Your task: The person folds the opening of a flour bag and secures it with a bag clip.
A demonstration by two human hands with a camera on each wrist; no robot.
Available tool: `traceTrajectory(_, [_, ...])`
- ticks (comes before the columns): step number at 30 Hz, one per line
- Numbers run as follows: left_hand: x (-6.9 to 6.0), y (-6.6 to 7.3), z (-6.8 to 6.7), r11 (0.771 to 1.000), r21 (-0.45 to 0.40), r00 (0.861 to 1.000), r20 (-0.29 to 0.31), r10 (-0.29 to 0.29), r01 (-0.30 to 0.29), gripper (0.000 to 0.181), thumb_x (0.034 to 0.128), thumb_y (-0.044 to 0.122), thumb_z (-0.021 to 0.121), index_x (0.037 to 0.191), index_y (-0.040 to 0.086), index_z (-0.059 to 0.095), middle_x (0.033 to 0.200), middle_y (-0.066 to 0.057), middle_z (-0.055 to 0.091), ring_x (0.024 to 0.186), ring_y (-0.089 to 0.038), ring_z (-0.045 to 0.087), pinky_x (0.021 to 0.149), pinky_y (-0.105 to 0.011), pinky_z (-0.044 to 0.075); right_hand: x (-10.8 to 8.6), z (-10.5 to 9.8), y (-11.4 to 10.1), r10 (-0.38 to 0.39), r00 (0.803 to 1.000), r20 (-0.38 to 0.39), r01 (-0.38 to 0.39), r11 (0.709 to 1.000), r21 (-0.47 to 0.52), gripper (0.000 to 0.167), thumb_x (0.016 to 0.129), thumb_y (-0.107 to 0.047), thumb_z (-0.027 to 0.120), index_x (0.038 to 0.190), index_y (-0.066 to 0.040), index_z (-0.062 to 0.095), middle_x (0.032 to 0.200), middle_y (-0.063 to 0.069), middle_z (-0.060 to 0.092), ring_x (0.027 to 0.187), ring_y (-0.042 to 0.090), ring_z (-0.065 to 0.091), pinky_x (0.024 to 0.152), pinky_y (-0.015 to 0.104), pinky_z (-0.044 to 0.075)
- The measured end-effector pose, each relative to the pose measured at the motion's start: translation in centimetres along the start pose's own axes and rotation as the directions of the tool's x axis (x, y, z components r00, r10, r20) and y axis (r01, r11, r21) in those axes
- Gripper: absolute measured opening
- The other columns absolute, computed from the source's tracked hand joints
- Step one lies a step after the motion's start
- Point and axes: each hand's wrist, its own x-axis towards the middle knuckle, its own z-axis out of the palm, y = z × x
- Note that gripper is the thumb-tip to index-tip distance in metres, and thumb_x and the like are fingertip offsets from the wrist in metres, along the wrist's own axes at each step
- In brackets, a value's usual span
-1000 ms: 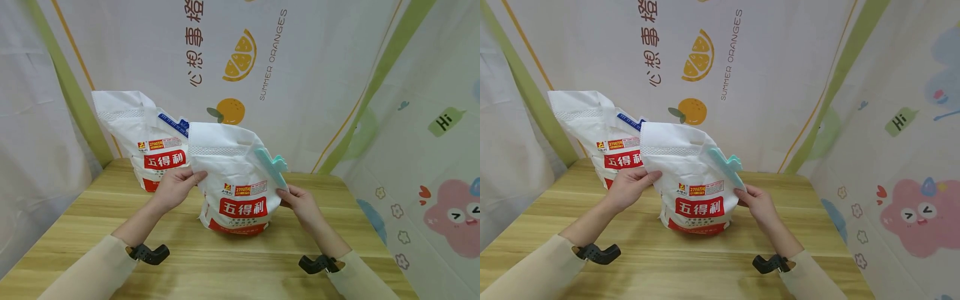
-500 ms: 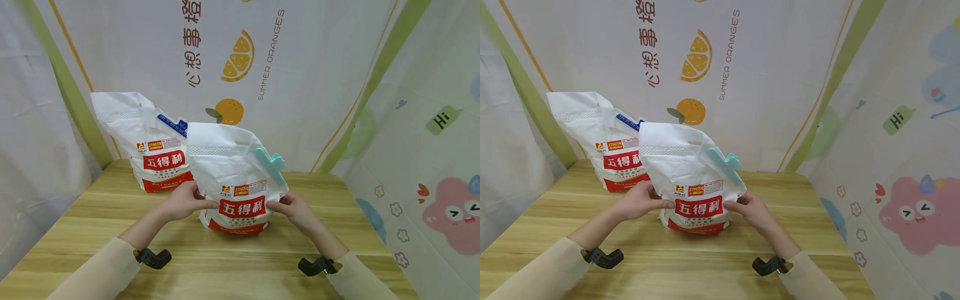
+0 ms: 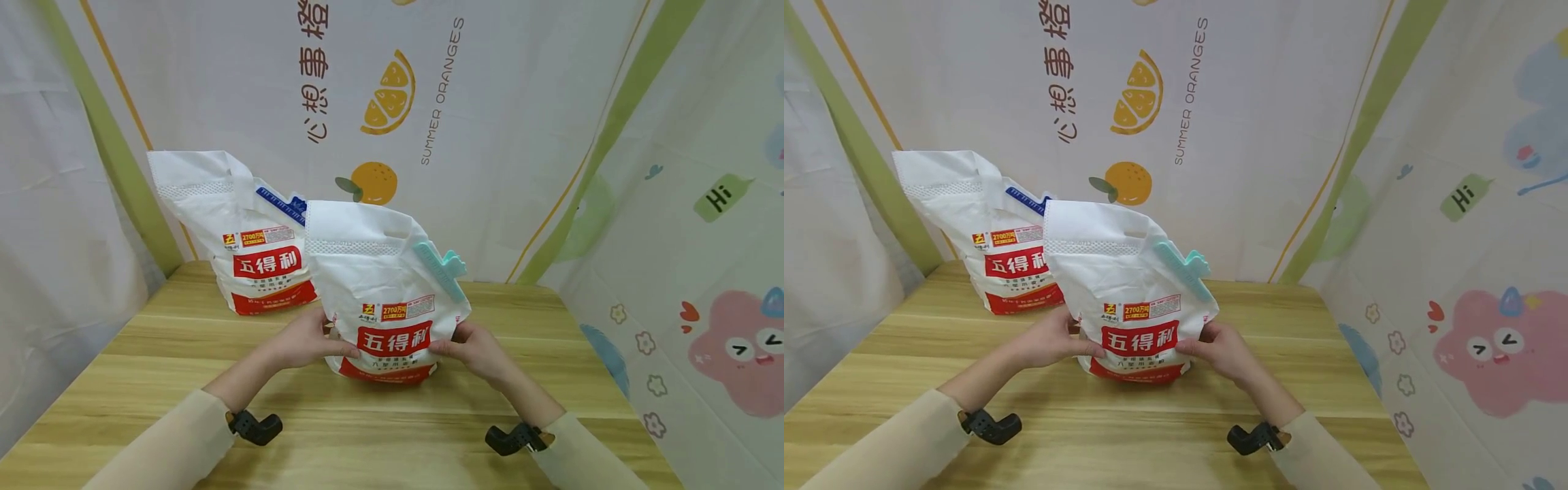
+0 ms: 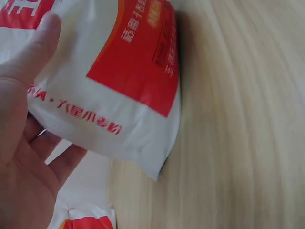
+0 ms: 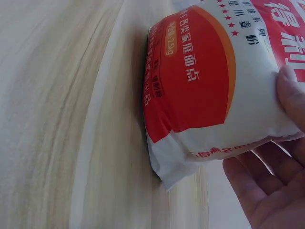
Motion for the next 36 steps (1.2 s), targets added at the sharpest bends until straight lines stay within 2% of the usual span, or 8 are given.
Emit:
traceTrajectory(5, [0.1, 0.0, 0.1, 0.998, 0.056, 0.999, -0.041, -0.03, 0.032, 0.056, 0.0915, 0.03, 0.092, 0.141, 0.016, 0.069, 0.137, -0.005, 0.077, 0.13, -0.032, 0.072, 0.109, -0.058, 0.059, 0.2, 0.1, -0.1, 0.025, 0.999, -0.037, -0.025, 1.0, -0.011, 0.042, 0.099, -0.031, 0.084, 0.13, -0.004, 0.077, 0.129, 0.011, 0.08, 0.123, 0.024, 0.07, 0.106, 0.043, 0.056])
traceTrajectory(9, [-0.1, -0.1, 0.2, 0.998, 0.032, 0.998, -0.037, -0.054, 0.055, 0.059, 0.0923, 0.031, 0.091, 0.143, 0.014, 0.067, 0.14, -0.007, 0.076, 0.132, -0.035, 0.071, 0.109, -0.058, 0.059, 0.2, 0.1, -0.1, 0.01, 1.0, -0.008, -0.01, 1.0, -0.006, 0.05, 0.097, -0.034, 0.086, 0.137, -0.006, 0.073, 0.135, 0.011, 0.077, 0.127, 0.028, 0.069, 0.111, 0.051, 0.056])
traceTrajectory(12, [-0.2, -0.2, 0.3, 0.997, 0.026, 0.997, 0.007, -0.071, 0.071, 0.071, 0.089, 0.032, 0.094, 0.15, 0.016, 0.06, 0.147, -0.007, 0.071, 0.142, -0.037, 0.064, 0.119, -0.064, 0.05, 0.1, 0.2, 0.0, -0.007, 0.998, 0.062, 0.007, 1.0, -0.003, 0.061, 0.094, -0.033, 0.089, 0.145, -0.009, 0.066, 0.142, 0.011, 0.073, 0.134, 0.032, 0.066, 0.115, 0.056, 0.054])
traceTrajectory(16, [-0.2, -0.5, 0.8, 0.994, 0.09, 0.997, 0.043, -0.061, 0.057, 0.08, 0.0856, 0.031, 0.097, 0.153, 0.017, 0.057, 0.15, -0.006, 0.07, 0.146, -0.037, 0.06, 0.125, -0.071, 0.038, -0.1, 0.4, 0.4, -0.013, 0.993, 0.12, 0.013, 1.0, 0.002, 0.066, 0.093, -0.03, 0.09, 0.148, -0.007, 0.062, 0.145, 0.013, 0.071, 0.136, 0.034, 0.065, 0.115, 0.055, 0.054])
traceTrajectory(22, [-0.1, -0.6, 1.2, 0.989, 0.144, 0.999, -0.028, -0.037, 0.04, 0.067, 0.086, 0.028, 0.096, 0.145, 0.017, 0.065, 0.14, -0.004, 0.076, 0.134, -0.033, 0.069, 0.12, -0.07, 0.045, 0.1, 0.6, 0.3, -0.005, 0.998, 0.062, 0.008, 0.999, -0.046, 0.056, 0.095, -0.029, 0.089, 0.141, -0.005, 0.068, 0.138, 0.015, 0.075, 0.129, 0.032, 0.07, 0.11, 0.054, 0.058])
traceTrajectory(25, [-0.1, -0.4, 1.2, 0.988, 0.142, 0.998, -0.034, -0.047, 0.052, 0.066, 0.0852, 0.028, 0.097, 0.143, 0.019, 0.066, 0.139, -0.003, 0.077, 0.134, -0.032, 0.07, 0.12, -0.068, 0.046, 0.2, 0.5, 0.1, -0.007, 0.998, 0.067, 0.011, 0.998, -0.06, 0.055, 0.096, -0.029, 0.088, 0.14, -0.004, 0.068, 0.138, 0.015, 0.075, 0.129, 0.033, 0.07, 0.11, 0.055, 0.057])
traceTrajectory(29, [-0.1, -0.1, 1.1, 0.99, 0.116, 0.997, -0.006, -0.075, 0.075, 0.071, 0.0833, 0.027, 0.098, 0.146, 0.021, 0.064, 0.142, -0.002, 0.075, 0.137, -0.033, 0.067, 0.123, -0.07, 0.042, 0.3, 0.2, 0.1, -0.019, 0.995, 0.102, 0.025, 0.998, -0.06, 0.06, 0.094, -0.029, 0.089, 0.143, -0.004, 0.066, 0.14, 0.015, 0.074, 0.131, 0.034, 0.069, 0.112, 0.055, 0.057])
traceTrajectory(36, [0.0, -0.1, 0.7, 0.991, 0.13, 0.999, 0.016, -0.042, 0.039, 0.067, 0.0859, 0.022, 0.096, 0.145, 0.016, 0.065, 0.142, -0.006, 0.075, 0.139, -0.036, 0.066, 0.124, -0.071, 0.039, 0.4, 0.4, 0.2, -0.041, 0.993, 0.11, 0.045, 0.998, -0.033, 0.056, 0.095, -0.024, 0.088, 0.142, -0.003, 0.066, 0.14, 0.016, 0.073, 0.129, 0.034, 0.069, 0.11, 0.054, 0.058])
